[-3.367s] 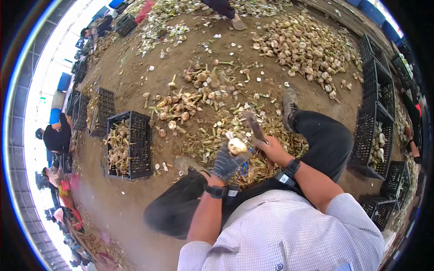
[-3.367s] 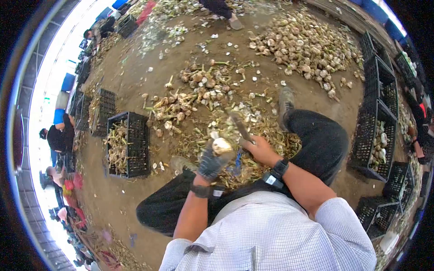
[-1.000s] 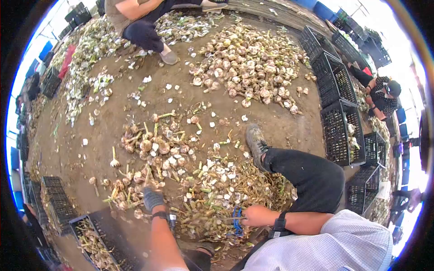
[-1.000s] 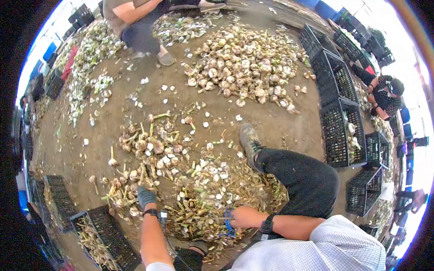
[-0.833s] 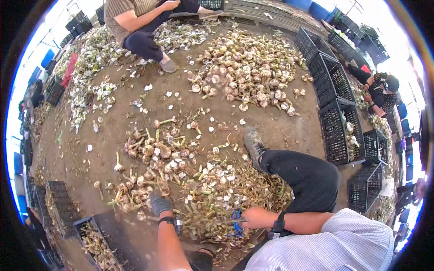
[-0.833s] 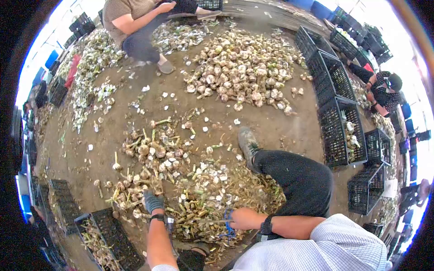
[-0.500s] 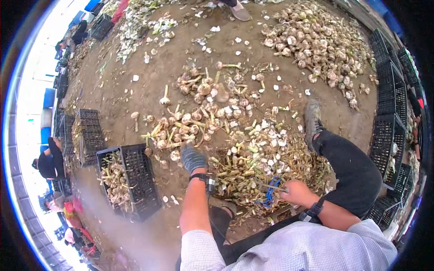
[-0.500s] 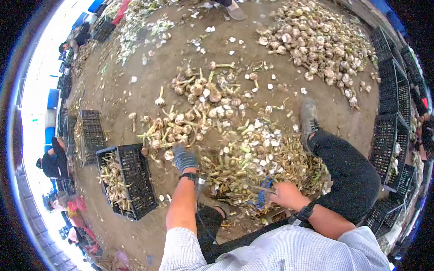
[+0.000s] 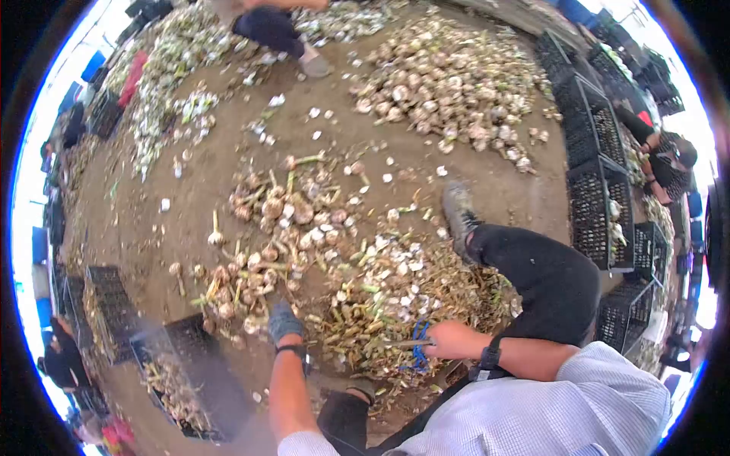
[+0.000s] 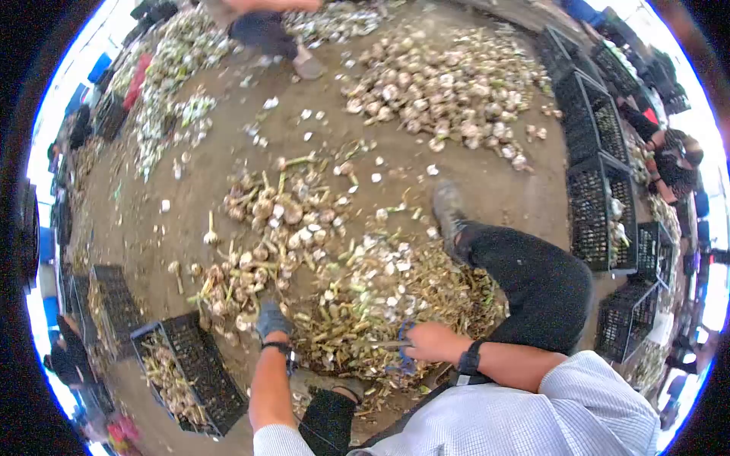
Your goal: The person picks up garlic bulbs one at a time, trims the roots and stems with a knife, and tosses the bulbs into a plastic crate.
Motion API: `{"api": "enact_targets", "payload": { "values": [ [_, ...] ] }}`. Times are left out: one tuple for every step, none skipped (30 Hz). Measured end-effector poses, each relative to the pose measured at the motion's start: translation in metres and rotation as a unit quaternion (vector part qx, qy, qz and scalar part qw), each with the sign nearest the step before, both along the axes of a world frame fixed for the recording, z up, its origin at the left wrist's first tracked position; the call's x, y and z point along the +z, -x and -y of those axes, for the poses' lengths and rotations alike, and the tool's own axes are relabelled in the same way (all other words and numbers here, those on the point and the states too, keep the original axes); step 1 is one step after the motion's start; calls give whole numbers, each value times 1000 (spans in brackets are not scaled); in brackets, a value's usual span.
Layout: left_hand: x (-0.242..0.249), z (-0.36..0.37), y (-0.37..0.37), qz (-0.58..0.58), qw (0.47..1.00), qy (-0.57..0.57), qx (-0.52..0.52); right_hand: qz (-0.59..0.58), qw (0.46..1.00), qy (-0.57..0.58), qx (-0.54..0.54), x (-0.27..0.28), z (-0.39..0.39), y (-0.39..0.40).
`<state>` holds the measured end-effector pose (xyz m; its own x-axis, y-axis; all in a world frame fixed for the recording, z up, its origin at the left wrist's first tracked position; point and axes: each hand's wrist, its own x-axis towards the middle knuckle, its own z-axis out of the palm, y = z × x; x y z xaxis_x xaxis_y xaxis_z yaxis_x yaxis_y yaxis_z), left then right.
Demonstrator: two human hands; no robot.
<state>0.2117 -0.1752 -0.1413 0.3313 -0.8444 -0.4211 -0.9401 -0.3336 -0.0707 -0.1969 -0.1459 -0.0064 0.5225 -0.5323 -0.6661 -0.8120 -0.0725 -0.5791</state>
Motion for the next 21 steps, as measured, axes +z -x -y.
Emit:
{"api": "enact_targets", "payload": {
  "values": [
    [8,1,18,-16,998,-58,7,10,999,20,-23,-2,-2,1],
    [18,2,38,-29,993,-116,15,21,998,40,-45,-4,-4,3],
    [29,3,57,-35,989,-138,-44,35,996,59,-65,0,-6,3],
    [41,0,74,-123,982,-130,-61,86,981,106,-140,3,-7,5],
    [55,-2,93,-214,966,-127,-74,104,970,124,-183,2,-8,6],
    [81,-8,113,-385,917,-91,-46,123,956,141,-224,-3,-8,8],
    [111,-11,137,-437,896,-58,-48,141,941,156,-266,-2,-10,11],
    [136,-14,162,-488,871,-26,-50,157,942,78,-287,11,-3,13],
    [149,-21,183,-535,844,2,-23,174,933,39,-313,19,-3,16],
    [159,-27,203,-580,814,31,3,193,921,1,-338,26,-3,19],
    [171,-33,220,-624,779,61,30,211,909,-38,-358,34,-2,22],
    [193,-35,236,-576,816,50,-7,211,891,-89,-393,55,-3,22],
    [216,-38,251,-525,849,41,-42,273,870,-89,-402,51,-5,25],
    [231,-43,262,-471,879,30,-73,333,845,-92,-408,51,-7,25],
    [233,-48,267,-436,894,50,-92,390,818,-96,-411,51,-9,26],
    [231,-54,270,-401,907,69,-109,371,823,-122,-412,50,-11,33],
    [230,-61,274,-365,918,87,-125,370,836,-98,-393,56,-11,36],
    [230,-69,280,-521,847,104,-27,369,848,-74,-372,60,-12,39],
    [230,-76,283,-518,848,112,-4,366,860,-52,-351,64,-12,42],
    [238,-82,288,-515,849,118,21,372,868,11,-328,78,-15,43],
    [243,-87,293,-512,849,123,50,369,875,-4,-313,85,-13,46]
  ]
}}
